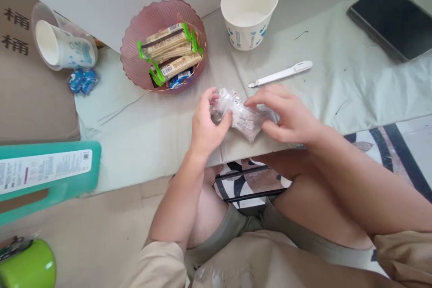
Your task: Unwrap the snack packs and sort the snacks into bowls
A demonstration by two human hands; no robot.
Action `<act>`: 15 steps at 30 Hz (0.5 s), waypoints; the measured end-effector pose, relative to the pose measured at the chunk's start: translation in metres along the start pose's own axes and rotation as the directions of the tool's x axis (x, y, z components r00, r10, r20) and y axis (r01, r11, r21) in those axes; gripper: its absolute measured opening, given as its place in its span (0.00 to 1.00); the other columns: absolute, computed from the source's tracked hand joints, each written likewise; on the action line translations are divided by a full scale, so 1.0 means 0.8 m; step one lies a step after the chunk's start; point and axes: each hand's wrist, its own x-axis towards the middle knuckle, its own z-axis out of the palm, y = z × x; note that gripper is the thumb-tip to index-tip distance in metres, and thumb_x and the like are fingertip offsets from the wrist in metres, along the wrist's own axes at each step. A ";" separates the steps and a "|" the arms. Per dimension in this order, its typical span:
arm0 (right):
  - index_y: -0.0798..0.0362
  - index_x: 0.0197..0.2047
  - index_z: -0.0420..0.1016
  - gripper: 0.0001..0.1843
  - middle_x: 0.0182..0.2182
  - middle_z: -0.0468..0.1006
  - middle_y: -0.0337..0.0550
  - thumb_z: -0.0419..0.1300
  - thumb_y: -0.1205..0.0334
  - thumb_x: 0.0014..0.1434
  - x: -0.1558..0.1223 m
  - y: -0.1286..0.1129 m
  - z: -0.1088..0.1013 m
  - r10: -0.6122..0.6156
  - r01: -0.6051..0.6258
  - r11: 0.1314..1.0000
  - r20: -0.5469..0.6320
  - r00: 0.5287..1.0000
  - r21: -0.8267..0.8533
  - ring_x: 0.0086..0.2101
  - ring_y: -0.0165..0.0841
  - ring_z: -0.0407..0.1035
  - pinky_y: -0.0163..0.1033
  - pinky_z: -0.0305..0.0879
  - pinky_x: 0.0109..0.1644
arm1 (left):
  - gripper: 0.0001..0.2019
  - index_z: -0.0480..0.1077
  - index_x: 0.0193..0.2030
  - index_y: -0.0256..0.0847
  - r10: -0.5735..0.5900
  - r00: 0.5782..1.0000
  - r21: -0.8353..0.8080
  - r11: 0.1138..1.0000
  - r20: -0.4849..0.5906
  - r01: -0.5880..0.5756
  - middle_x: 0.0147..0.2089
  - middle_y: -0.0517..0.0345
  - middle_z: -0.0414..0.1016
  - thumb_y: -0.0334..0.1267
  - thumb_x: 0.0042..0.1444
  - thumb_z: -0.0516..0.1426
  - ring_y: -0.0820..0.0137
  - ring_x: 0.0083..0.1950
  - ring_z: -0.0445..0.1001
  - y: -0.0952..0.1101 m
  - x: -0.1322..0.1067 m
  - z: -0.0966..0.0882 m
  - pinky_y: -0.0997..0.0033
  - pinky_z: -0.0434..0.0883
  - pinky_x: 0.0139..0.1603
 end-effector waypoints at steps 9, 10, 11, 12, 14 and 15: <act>0.47 0.26 0.70 0.10 0.33 0.79 0.43 0.54 0.72 0.51 -0.003 0.012 -0.009 0.259 -0.286 0.950 -0.199 0.945 -0.123 0.40 0.42 0.72 0.51 0.69 0.49 | 0.07 0.68 0.32 0.42 -0.338 0.922 -0.081 0.941 -0.186 0.329 0.27 0.64 0.71 0.26 0.49 0.55 0.75 0.27 0.68 -0.012 0.006 -0.043 0.74 0.66 0.29; 0.46 0.26 0.69 0.11 0.34 0.79 0.44 0.54 0.72 0.52 -0.003 0.012 -0.012 0.296 -0.327 0.936 -0.214 0.931 -0.128 0.42 0.42 0.73 0.52 0.69 0.50 | 0.06 0.68 0.31 0.42 -0.372 0.907 -0.097 0.928 -0.195 0.360 0.25 0.65 0.69 0.27 0.48 0.55 0.75 0.25 0.66 -0.015 0.004 -0.051 0.75 0.64 0.27; 0.46 0.26 0.69 0.11 0.36 0.80 0.44 0.54 0.73 0.53 -0.003 0.013 -0.015 0.331 -0.368 0.920 -0.232 0.915 -0.137 0.43 0.43 0.73 0.53 0.69 0.53 | 0.06 0.67 0.30 0.42 -0.403 0.893 -0.117 0.915 -0.203 0.386 0.23 0.66 0.67 0.27 0.47 0.55 0.75 0.24 0.65 -0.018 0.000 -0.058 0.75 0.62 0.26; 0.46 0.26 0.69 0.12 0.38 0.81 0.45 0.54 0.73 0.53 -0.003 0.013 -0.018 0.366 -0.409 0.899 -0.248 0.897 -0.154 0.45 0.44 0.73 0.54 0.69 0.55 | 0.05 0.67 0.29 0.42 -0.427 0.880 -0.136 0.904 -0.207 0.406 0.22 0.66 0.66 0.28 0.47 0.55 0.75 0.23 0.65 -0.020 -0.004 -0.065 0.75 0.62 0.25; 0.46 0.27 0.70 0.12 0.41 0.81 0.47 0.54 0.73 0.54 -0.003 0.012 -0.023 0.425 -0.488 0.850 -0.289 0.858 -0.199 0.48 0.46 0.73 0.55 0.68 0.59 | 0.04 0.67 0.28 0.43 -0.440 0.871 -0.146 0.897 -0.218 0.417 0.21 0.67 0.65 0.30 0.47 0.55 0.75 0.23 0.66 -0.025 -0.014 -0.077 0.75 0.62 0.24; 0.47 0.27 0.71 0.13 0.42 0.81 0.49 0.54 0.74 0.54 -0.002 0.011 -0.024 0.438 -0.519 0.827 -0.332 0.836 -0.217 0.50 0.47 0.73 0.55 0.67 0.60 | 0.03 0.68 0.28 0.43 -0.427 0.875 -0.129 0.904 -0.230 0.407 0.21 0.66 0.66 0.30 0.47 0.55 0.74 0.24 0.67 -0.027 -0.019 -0.082 0.74 0.63 0.25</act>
